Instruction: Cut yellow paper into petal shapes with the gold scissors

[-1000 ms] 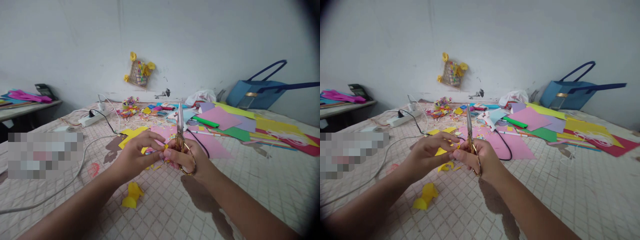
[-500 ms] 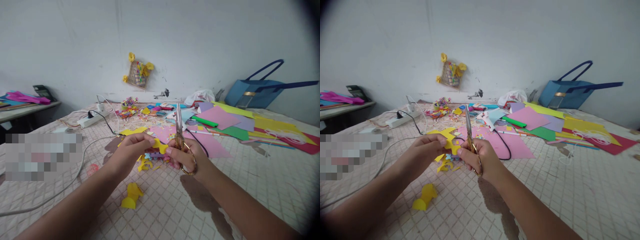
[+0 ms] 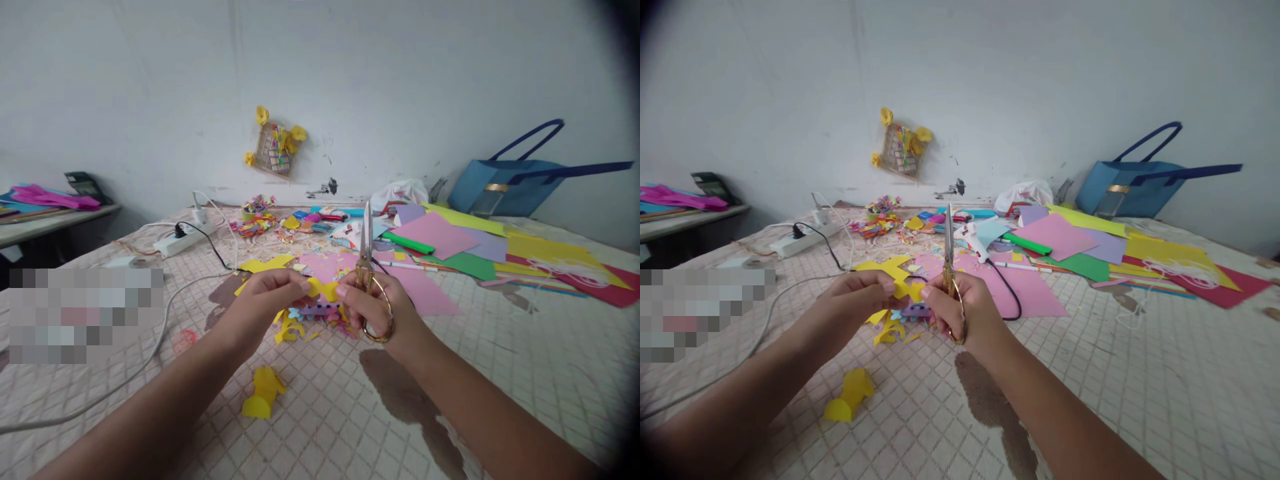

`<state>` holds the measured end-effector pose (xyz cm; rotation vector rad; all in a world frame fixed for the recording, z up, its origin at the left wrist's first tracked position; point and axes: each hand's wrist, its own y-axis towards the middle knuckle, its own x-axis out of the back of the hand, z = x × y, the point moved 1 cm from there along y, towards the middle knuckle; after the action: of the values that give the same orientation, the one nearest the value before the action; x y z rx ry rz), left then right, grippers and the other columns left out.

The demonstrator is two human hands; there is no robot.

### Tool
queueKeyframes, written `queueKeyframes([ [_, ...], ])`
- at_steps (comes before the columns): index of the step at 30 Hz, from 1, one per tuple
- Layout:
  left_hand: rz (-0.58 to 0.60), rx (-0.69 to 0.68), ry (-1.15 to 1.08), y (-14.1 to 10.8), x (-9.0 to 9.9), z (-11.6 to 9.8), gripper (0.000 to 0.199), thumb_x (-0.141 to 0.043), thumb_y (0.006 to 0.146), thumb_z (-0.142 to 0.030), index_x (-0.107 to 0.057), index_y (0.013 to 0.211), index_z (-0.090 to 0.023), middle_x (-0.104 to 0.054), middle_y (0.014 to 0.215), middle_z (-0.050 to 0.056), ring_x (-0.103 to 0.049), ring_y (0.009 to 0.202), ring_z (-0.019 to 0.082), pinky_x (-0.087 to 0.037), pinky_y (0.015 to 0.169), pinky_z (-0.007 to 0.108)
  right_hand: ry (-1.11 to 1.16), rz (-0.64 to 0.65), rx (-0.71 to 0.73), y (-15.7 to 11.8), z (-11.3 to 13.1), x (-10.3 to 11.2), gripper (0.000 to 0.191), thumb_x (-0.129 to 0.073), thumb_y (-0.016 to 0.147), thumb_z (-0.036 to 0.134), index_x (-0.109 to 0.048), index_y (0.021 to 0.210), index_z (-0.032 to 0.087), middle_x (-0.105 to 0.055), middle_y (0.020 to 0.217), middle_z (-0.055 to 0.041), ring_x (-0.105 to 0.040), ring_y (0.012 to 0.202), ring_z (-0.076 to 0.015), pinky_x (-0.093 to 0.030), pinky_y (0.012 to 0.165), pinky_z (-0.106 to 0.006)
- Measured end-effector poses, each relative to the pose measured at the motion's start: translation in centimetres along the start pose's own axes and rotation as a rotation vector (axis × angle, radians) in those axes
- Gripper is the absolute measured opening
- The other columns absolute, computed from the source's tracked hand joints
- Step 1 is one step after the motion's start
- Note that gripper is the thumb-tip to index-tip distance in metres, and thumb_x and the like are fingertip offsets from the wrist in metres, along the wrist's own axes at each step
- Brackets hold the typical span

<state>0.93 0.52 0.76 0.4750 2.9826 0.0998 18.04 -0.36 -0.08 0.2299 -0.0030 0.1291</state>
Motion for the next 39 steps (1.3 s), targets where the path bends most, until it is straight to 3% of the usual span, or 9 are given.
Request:
queueKeyframes([
  [12, -0.007, -0.049, -0.028, 0.17, -0.24, 0.02, 0.019, -0.055, 0.075, -0.03, -0.065, 0.067, -0.016, -0.063, 0.076, 0.005, -0.058, 0.075, 0.017, -0.047, 0.071, 0.033, -0.021, 0.006, -0.038, 0.04, 0.03, -0.29, 0.02, -0.061, 0.069, 0.036, -0.053, 0.063, 0.019, -0.045, 0.035, 0.0079, -0.038, 0.028, -0.0069, -0.031, 0.029, -0.019],
  [15, -0.022, -0.045, -0.023, 0.19, -0.22, 0.12, 0.015, -0.055, 0.073, -0.027, -0.063, 0.069, -0.015, -0.062, 0.079, 0.005, -0.056, 0.075, 0.017, -0.046, 0.071, 0.032, -0.041, 0.013, -0.031, 0.01, 0.03, -0.34, 0.02, -0.06, 0.07, 0.035, -0.053, 0.062, 0.018, -0.045, 0.035, 0.0076, -0.039, 0.03, -0.0072, -0.031, 0.03, -0.018],
  [23, 0.073, -0.034, 0.089, -0.28, -0.88, -0.16, 0.013, -0.056, 0.073, -0.026, -0.065, 0.077, -0.017, -0.062, 0.077, 0.003, -0.054, 0.071, 0.014, -0.042, 0.066, 0.026, -0.032, 0.068, -0.027, -0.15, -0.64, -0.36, 0.019, -0.058, 0.074, 0.035, -0.053, 0.066, 0.018, -0.045, 0.038, 0.0079, -0.039, 0.031, -0.0069, -0.033, 0.033, -0.019],
  [28, 0.079, -0.109, 0.183, -0.43, -0.74, -0.57, 0.023, -0.051, 0.079, -0.034, -0.065, 0.083, -0.017, -0.063, 0.086, 0.004, -0.054, 0.081, 0.015, -0.042, 0.071, 0.026, -0.072, 0.009, -0.043, -0.22, -0.44, -0.35, 0.021, -0.057, 0.074, 0.037, -0.053, 0.067, 0.017, -0.047, 0.041, 0.0069, -0.041, 0.032, -0.0071, -0.033, 0.033, -0.018],
  [31, 0.113, -0.091, 0.299, -0.38, -0.81, -0.71, 0.021, -0.058, 0.075, -0.035, -0.064, 0.077, -0.015, -0.062, 0.074, 0.002, -0.054, 0.071, 0.014, -0.041, 0.065, 0.025, -0.073, 0.009, -0.044, -0.18, -0.24, -0.36, 0.022, -0.057, 0.074, 0.039, -0.053, 0.068, 0.018, -0.047, 0.039, 0.0072, -0.04, 0.031, -0.0074, -0.033, 0.033, -0.019],
  [35, 0.024, -0.094, 0.39, -0.22, -0.88, -0.63, 0.022, -0.057, 0.074, -0.032, -0.063, 0.063, -0.014, -0.058, 0.06, 0.0, -0.051, 0.06, 0.011, -0.038, 0.057, 0.023, -0.098, 0.018, -0.043, -0.2, -0.03, -0.31, 0.022, -0.057, 0.074, 0.039, -0.052, 0.066, 0.019, -0.045, 0.039, 0.0079, -0.04, 0.032, -0.0077, -0.032, 0.033, -0.019],
  [39, -0.176, -0.141, 0.411, -0.23, -0.44, -0.48, 0.021, -0.058, 0.073, -0.034, -0.065, 0.068, -0.015, -0.062, 0.064, 0.001, -0.053, 0.06, 0.012, -0.039, 0.056, 0.022, -0.169, 0.051, -0.044, -0.37, -0.02, -0.33, 0.036, -0.051, 0.08, 0.045, -0.043, 0.055, 0.02, -0.042, 0.037, 0.007, -0.039, 0.033, -0.0074, -0.031, 0.036, -0.019],
])
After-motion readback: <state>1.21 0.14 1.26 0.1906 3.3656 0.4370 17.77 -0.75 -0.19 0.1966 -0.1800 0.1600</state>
